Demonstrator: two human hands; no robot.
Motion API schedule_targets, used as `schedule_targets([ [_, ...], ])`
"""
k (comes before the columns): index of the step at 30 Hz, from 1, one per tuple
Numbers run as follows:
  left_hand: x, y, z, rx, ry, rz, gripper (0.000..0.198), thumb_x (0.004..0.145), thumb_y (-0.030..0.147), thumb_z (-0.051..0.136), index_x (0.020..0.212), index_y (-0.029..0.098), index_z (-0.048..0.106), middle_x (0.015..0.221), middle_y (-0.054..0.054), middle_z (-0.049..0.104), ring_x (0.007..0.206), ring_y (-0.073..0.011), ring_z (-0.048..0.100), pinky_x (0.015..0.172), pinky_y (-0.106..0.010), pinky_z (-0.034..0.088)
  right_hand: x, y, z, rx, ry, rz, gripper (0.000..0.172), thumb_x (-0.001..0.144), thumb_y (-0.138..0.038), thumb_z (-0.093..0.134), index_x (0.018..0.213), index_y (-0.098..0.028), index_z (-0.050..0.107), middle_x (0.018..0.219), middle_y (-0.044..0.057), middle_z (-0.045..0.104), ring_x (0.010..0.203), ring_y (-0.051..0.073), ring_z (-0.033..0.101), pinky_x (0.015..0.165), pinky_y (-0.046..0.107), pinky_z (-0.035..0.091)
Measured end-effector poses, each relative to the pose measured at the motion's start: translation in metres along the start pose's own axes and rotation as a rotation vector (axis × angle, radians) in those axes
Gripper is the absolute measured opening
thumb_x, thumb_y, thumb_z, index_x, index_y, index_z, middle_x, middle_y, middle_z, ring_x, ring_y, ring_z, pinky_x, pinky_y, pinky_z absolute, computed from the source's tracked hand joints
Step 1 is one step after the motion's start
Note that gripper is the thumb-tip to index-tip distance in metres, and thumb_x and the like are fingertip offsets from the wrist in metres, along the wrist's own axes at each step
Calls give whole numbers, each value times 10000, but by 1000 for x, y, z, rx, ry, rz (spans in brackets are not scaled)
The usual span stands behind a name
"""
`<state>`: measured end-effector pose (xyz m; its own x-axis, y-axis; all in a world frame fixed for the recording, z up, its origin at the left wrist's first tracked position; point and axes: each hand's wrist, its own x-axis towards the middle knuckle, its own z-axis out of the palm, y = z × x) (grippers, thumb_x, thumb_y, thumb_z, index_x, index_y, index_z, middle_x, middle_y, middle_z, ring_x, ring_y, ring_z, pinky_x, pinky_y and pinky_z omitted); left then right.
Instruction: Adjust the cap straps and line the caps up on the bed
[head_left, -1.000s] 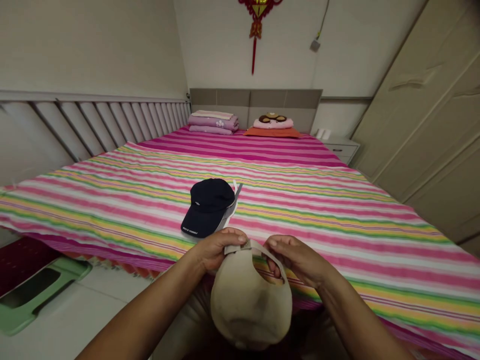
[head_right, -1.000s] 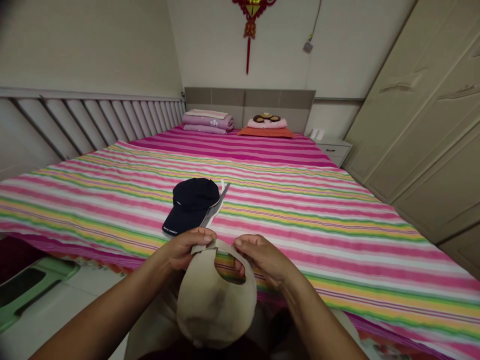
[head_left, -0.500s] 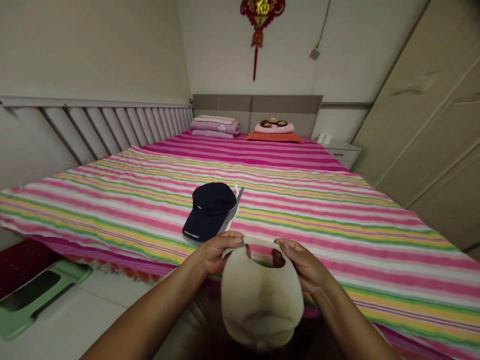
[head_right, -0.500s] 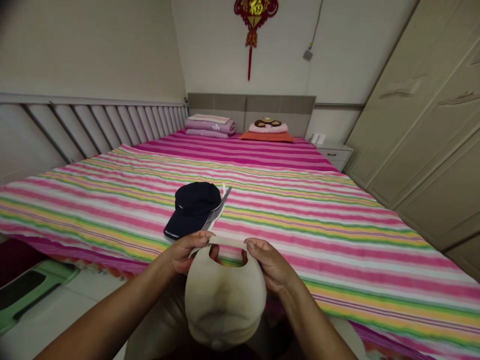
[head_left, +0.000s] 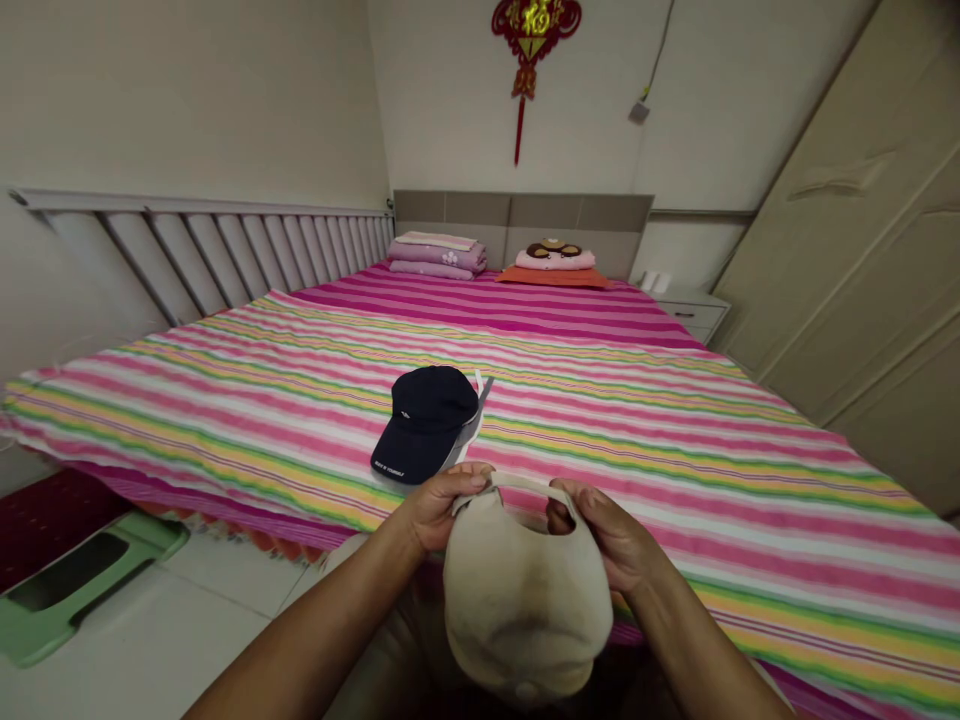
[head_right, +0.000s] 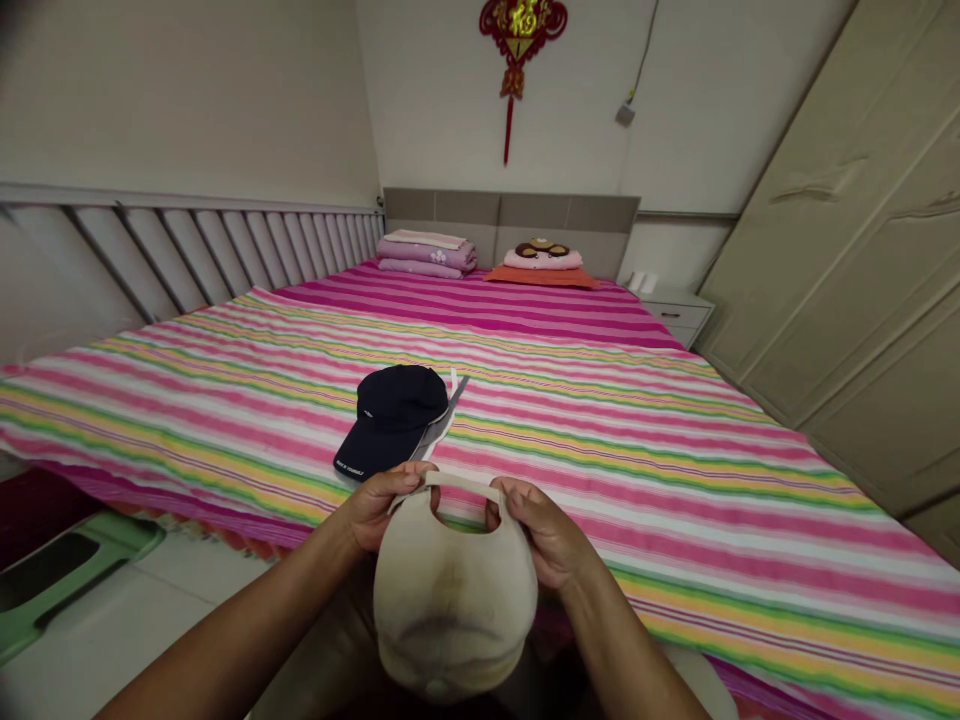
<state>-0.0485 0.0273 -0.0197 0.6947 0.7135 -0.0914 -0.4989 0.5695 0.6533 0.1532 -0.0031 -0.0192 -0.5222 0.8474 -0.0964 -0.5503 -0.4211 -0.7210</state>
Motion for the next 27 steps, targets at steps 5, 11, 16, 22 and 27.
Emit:
schedule_targets([
  [5, -2, 1, 2, -6, -76, -16, 218, 574, 168, 690, 758, 96, 598, 618, -24, 620, 514, -87, 557, 522, -185, 416, -2, -4, -1, 12, -125, 45, 484, 481, -274, 797, 889, -129, 581, 543, -22, 594, 446, 70, 524, 436, 148, 398],
  [11, -2, 1, -6, -5, -131, -18, 543, 655, 160, 640, 1173, 114, 482, 835, -94, 659, 704, -149, 615, 679, -260, 446, -3, -6, 2, 65, -3, 19, 452, 520, -202, 777, 920, -186, 567, 528, -39, 615, 447, 75, 562, 432, 136, 413],
  [16, -2, -1, -9, -35, -134, -9, 589, 683, 156, 623, 1237, 127, 424, 731, -60, 663, 591, -111, 601, 590, -211, 437, -4, -4, 4, 97, 86, -40, 522, 522, -201, 779, 987, -206, 543, 550, -42, 641, 455, 69, 577, 463, 134, 435],
  [22, -4, 1, -7, -17, -113, 17, 580, 686, 172, 620, 1231, 116, 432, 756, -60, 655, 645, -120, 605, 662, -233, 437, -4, -2, 2, 95, 125, -63, 526, 528, -216, 775, 991, -218, 523, 546, -57, 631, 449, 70, 568, 458, 140, 433],
  [27, -3, 1, -7, -10, -120, -5, 567, 668, 235, 636, 1194, 99, 473, 789, -72, 649, 687, -138, 593, 724, -272, 419, -4, -4, 0, 99, 129, -78, 514, 499, -218, 787, 949, -217, 540, 530, -60, 619, 450, 72, 564, 443, 139, 420],
])
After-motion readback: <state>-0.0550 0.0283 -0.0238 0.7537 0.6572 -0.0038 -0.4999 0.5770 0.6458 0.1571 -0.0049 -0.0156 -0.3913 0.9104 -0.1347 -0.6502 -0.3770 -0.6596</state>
